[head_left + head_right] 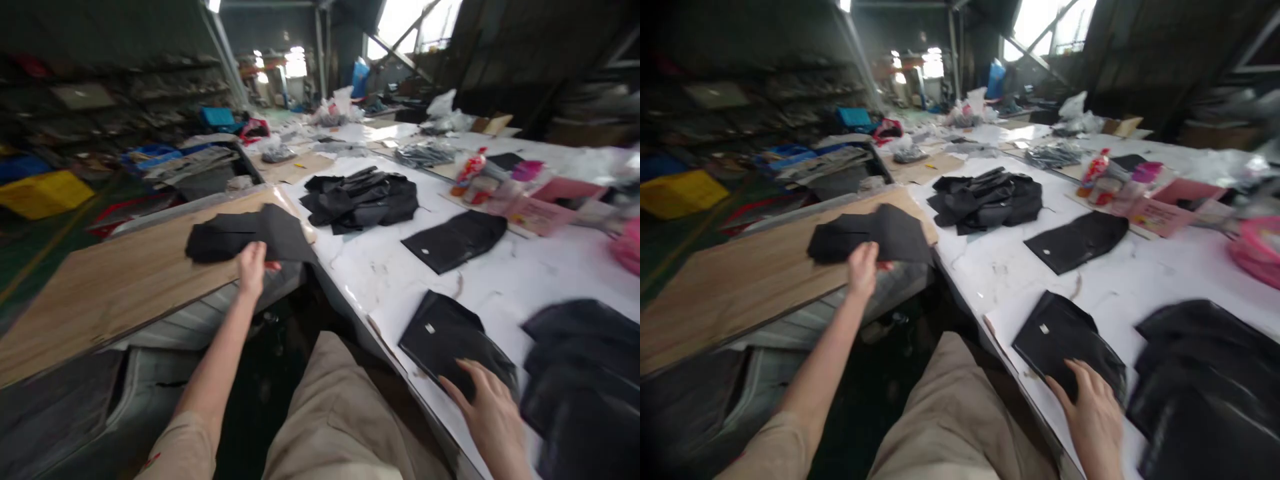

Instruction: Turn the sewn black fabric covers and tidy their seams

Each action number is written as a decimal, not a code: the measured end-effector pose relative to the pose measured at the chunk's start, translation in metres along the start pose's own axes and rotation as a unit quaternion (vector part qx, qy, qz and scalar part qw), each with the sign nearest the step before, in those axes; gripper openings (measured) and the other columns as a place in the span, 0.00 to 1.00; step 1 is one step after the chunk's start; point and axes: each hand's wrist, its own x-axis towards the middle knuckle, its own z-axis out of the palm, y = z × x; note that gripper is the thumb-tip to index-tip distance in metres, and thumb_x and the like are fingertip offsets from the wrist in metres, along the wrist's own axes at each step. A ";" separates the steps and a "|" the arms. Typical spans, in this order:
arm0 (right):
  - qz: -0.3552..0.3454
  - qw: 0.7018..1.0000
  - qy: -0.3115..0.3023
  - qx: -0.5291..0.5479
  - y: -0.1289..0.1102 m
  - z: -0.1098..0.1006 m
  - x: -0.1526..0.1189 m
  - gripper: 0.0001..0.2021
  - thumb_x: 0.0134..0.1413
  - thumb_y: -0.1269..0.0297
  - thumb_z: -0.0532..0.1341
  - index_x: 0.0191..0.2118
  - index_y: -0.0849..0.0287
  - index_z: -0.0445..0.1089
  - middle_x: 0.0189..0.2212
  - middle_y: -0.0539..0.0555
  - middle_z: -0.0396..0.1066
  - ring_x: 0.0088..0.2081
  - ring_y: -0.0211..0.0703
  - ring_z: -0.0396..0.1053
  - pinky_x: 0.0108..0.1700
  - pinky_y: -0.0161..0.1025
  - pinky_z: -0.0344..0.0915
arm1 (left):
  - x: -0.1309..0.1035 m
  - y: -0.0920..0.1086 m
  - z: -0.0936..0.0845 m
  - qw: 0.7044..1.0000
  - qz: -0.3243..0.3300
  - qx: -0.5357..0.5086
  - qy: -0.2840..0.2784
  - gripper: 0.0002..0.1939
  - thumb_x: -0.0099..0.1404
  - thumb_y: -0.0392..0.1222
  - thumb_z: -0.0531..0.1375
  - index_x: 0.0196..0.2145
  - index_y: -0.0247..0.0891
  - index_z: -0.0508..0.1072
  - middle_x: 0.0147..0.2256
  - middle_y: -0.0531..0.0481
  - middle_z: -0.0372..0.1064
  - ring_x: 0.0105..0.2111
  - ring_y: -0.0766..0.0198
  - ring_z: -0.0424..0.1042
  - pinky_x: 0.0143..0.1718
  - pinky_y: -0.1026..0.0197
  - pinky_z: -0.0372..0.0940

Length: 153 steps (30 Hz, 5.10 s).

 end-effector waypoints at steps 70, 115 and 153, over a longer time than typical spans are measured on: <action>0.209 0.926 0.034 0.312 -0.051 -0.057 -0.054 0.24 0.59 0.61 0.64 0.60 0.53 0.63 0.56 0.60 0.69 0.57 0.52 0.69 0.58 0.55 0.67 | -0.163 -0.032 0.190 0.803 -0.302 -0.096 -0.505 0.19 0.48 0.42 0.73 0.37 0.30 0.78 0.31 0.46 0.79 0.28 0.61 0.77 0.31 0.63 0.71; 0.368 0.794 -0.036 0.483 -0.043 -0.042 -0.041 0.11 0.47 0.58 0.71 0.35 0.56 0.73 0.29 0.48 0.75 0.30 0.41 0.68 0.32 0.36 0.65 | -0.154 -0.046 0.133 0.762 -0.271 -0.040 -0.587 0.17 0.57 0.50 0.68 0.38 0.34 0.79 0.34 0.42 0.79 0.30 0.59 0.77 0.31 0.62 0.70; 0.329 0.775 0.074 0.535 -0.062 -0.013 -0.050 0.23 0.41 0.61 0.74 0.42 0.51 0.64 0.58 0.56 0.67 0.55 0.47 0.67 0.56 0.44 0.62 | -0.186 -0.081 0.138 0.969 -0.079 -0.086 -0.218 0.15 0.58 0.49 0.67 0.30 0.38 0.68 0.26 0.57 0.63 0.26 0.71 0.63 0.31 0.69 0.62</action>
